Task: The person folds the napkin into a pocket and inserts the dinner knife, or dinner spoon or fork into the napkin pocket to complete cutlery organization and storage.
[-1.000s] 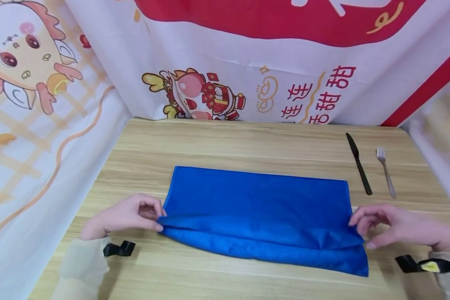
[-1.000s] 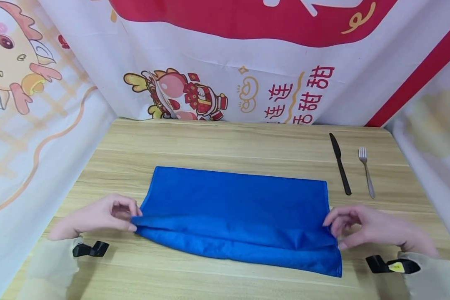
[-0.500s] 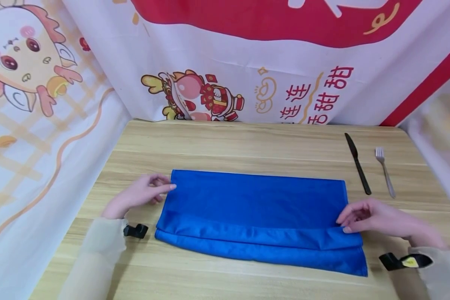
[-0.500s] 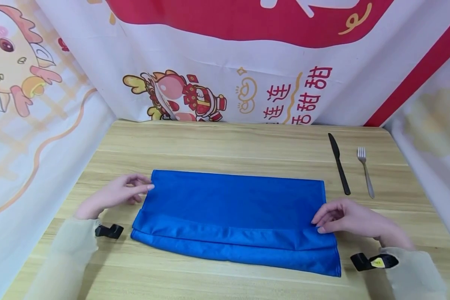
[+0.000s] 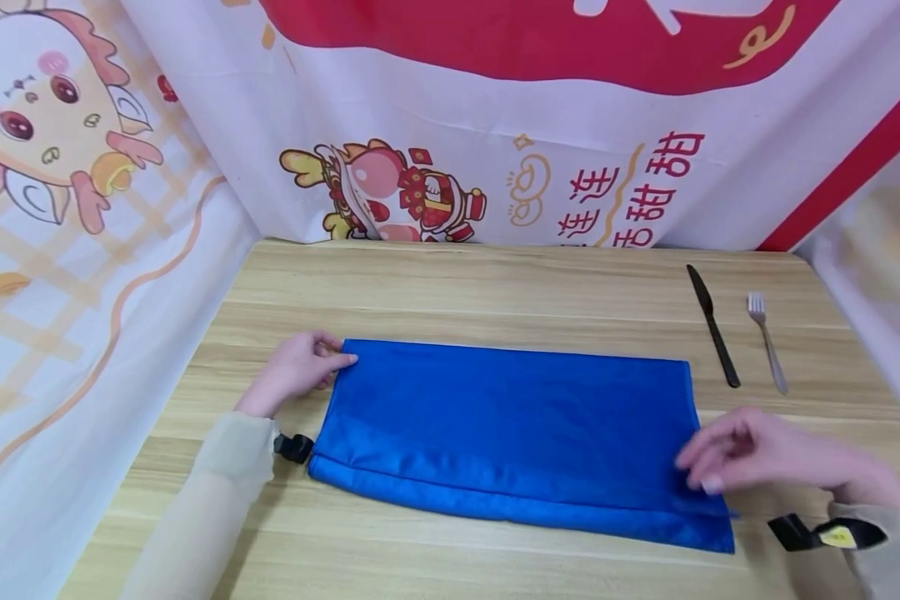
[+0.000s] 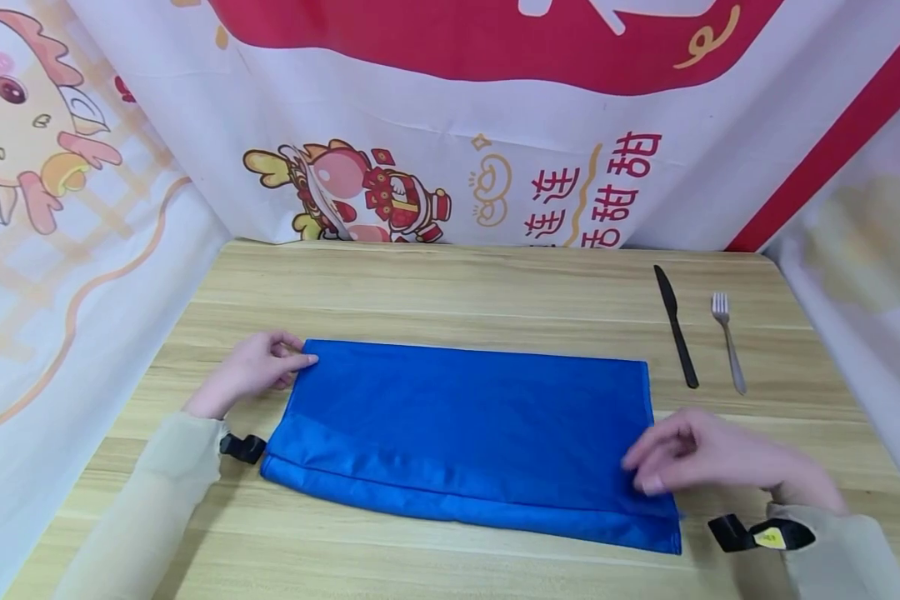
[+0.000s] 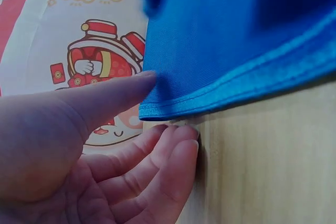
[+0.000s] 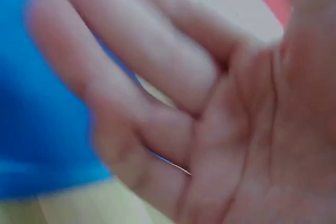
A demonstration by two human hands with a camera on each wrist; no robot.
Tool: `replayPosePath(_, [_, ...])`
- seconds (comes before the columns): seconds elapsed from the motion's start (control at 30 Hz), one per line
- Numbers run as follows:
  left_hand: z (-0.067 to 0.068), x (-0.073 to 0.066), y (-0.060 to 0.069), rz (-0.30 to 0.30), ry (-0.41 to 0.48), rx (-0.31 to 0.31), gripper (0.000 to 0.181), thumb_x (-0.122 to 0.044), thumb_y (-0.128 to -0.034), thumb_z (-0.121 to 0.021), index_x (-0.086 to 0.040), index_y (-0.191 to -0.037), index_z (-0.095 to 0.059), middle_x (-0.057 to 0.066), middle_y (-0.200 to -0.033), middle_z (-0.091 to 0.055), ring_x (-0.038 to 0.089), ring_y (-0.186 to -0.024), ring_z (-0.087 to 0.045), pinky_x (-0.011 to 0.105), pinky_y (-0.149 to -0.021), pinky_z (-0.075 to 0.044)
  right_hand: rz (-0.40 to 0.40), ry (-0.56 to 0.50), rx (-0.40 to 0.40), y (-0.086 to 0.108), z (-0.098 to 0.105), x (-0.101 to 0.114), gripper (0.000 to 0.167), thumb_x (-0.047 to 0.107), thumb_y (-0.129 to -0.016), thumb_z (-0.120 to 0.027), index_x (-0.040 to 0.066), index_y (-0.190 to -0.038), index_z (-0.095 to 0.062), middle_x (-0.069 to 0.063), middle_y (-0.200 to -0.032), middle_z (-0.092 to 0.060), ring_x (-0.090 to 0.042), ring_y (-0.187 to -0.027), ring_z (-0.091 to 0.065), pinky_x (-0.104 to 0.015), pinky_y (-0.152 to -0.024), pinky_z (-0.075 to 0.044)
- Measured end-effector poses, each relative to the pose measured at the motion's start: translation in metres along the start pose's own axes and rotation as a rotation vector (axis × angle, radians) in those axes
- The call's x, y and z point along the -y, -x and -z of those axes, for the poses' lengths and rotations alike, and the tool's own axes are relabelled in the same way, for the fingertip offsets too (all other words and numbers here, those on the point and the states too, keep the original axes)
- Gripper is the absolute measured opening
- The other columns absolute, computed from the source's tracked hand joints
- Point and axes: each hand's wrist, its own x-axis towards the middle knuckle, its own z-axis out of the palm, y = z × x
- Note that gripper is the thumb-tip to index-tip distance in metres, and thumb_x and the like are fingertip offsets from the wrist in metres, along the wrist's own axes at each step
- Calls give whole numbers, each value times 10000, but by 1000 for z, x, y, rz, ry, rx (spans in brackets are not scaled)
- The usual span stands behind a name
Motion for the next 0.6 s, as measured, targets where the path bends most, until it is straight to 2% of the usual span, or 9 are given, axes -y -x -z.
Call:
replayPosePath(0.07, [0, 0, -2, 2, -7, -12, 558, -432, -972, -696, 10, -1295, -588, 127, -952, -653, 227, -725, -658, 345, -645, -537, -142, 105, -246, -4, 7, -9, 264, 130, -1018, -640, -26, -1227, -679, -127, -1058, -741, -245, -903, -706, -333, -743, -583])
replayPosePath(0.13, [0, -1, -4, -5, -31, -23, 557, -451, -978, -680, 8, -1283, -597, 126, -949, -648, 224, -723, -656, 342, -646, -531, -307, 165, -459, -8, 13, -16, 408, 307, -1027, -644, -28, -1258, -667, -102, -1056, -734, -224, -881, -680, -314, -719, -573])
replayPosePath(0.2, [-1, -1, -7, -15, -53, -37, 518, -442, -982, -678, 1, -1244, -619, 118, -932, -656, 218, -714, -656, 338, -645, -528, -395, 204, -581, -15, 18, -23, 556, 433, -1000, -653, -49, -1278, -646, -95, -1013, -729, -234, -843, -655, -320, -681, -567])
replayPosePath(0.27, [-3, -3, -10, -32, -68, -46, 458, -402, -986, -684, 0, -1199, -637, 110, -923, -671, 210, -704, -658, 333, -642, -532, -445, 198, -617, -22, 21, -27, 650, 503, -980, -650, -67, -1291, -624, -98, -970, -721, -250, -826, -639, -320, -671, -558])
replayPosePath(0.37, [-5, -6, -13, -63, -83, -70, 343, -326, -987, -696, -8, -1112, -661, 95, -906, -692, 196, -695, -650, 324, -645, -535, -478, 181, -632, -32, 25, -31, 700, 556, -953, -657, -65, -1275, -618, -69, -912, -705, -252, -812, -621, -314, -657, -543])
replayPosePath(0.47, [-5, -8, -15, -102, -69, -103, 265, -258, -991, -696, -5, -1062, -660, 96, -893, -693, 196, -697, -636, 323, -640, -528, -461, 183, -668, -41, 28, -31, 681, 549, -950, -668, -60, -1252, -622, -68, -872, -682, -256, -797, -604, -310, -649, -545])
replayPosePath(0.6, [-3, -9, -22, -165, 23, -186, 240, -226, -1009, -672, 6, -1062, -641, 128, -883, -689, 230, -703, -636, 314, -623, -531, -388, 199, -795, -51, 35, -26, 649, 545, -951, -665, -25, -1260, -635, -116, -951, -693, -240, -817, -613, -284, -651, -554])
